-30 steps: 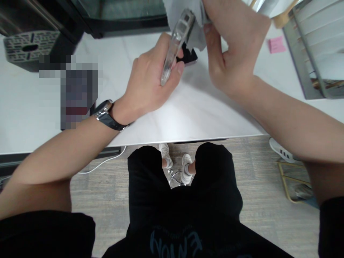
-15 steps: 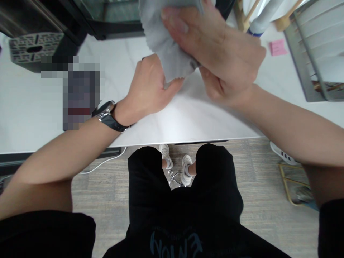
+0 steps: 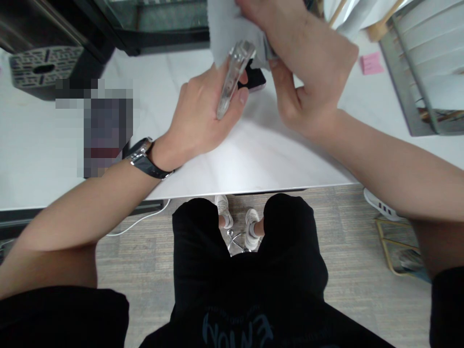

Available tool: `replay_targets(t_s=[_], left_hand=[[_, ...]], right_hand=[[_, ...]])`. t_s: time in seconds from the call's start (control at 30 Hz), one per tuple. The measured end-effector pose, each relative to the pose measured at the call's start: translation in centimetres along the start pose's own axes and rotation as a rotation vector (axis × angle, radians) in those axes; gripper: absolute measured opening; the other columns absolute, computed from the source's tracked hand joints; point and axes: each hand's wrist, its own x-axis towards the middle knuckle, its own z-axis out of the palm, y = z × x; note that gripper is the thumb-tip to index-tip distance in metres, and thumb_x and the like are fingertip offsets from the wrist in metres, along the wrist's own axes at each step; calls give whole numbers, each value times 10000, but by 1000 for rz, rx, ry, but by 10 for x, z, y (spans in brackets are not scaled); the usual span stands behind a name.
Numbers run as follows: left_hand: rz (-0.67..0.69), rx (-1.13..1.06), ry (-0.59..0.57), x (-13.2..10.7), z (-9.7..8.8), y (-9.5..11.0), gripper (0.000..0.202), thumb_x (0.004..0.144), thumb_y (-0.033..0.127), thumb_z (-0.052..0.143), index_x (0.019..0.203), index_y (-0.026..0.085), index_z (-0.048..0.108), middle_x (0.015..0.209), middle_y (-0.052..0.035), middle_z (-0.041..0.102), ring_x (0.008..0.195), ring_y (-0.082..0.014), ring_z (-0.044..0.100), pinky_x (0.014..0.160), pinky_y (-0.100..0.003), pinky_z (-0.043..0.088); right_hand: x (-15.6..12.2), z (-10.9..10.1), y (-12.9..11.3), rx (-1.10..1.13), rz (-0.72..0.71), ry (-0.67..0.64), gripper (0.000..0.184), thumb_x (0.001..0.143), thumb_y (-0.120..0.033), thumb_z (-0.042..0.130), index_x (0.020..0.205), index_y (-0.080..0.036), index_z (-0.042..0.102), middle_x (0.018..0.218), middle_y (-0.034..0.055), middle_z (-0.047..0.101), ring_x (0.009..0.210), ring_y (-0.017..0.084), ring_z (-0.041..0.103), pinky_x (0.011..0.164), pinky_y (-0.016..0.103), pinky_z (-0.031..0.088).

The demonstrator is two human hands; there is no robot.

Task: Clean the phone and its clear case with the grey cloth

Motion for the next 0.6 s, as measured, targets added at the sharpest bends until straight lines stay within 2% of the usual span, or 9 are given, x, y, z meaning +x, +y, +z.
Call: replay_targets(t_s=[0.1,0.17,0.27,0.37,0.47,0.6], left_hand=[[10,106,15,-3,3,-4,340,1079,486,390,1053,248,632,1041,-69,733,1047,-286,727,878,-435,530],[23,122,28,-3,4,-6,367,1080,499,380,1104,236,634,1058,-68,724,1100,-303,721,931,-470,535],[7,101,12,-3,4,-6,352,1074,486,380,1155,261,638,1095,-71,722,1113,-312,719,959,-494,529],[-22,25,11,0,2,-4,303,1061,492,401,1115,315,641,1067,-74,723,1022,-317,719,883,-493,529],[-11,-58,21,2,0,-2,271,1061,513,411,1049,346,623,1023,-65,712,963,-296,703,841,-473,517],[8,-67,19,3,-1,-2,322,1073,540,390,1034,306,608,1008,-71,707,992,-279,696,844,-456,516]], right_hand=[[-1,5,-7,-303,-404,-98,633,967,-439,219,814,-239,800,1482,-187,580,1426,223,522,985,228,515],[-1,9,-10,-414,-538,-99,678,982,-439,166,910,-231,808,1485,-144,590,1355,209,595,1038,270,508],[-3,10,-12,-508,-536,-78,707,987,-396,108,1239,-256,754,1489,-116,603,1365,203,596,1156,343,433],[-5,8,-14,-592,-448,-63,721,1010,-348,73,1480,-159,587,1555,-39,574,1476,188,499,1243,356,323],[-5,6,-12,-566,-393,-28,693,1049,-330,92,1483,-25,537,1570,29,569,1505,176,464,1252,300,285],[-4,3,-8,-546,-378,-54,621,1093,-332,138,1521,-84,514,1605,1,539,1525,166,443,1270,259,271]])
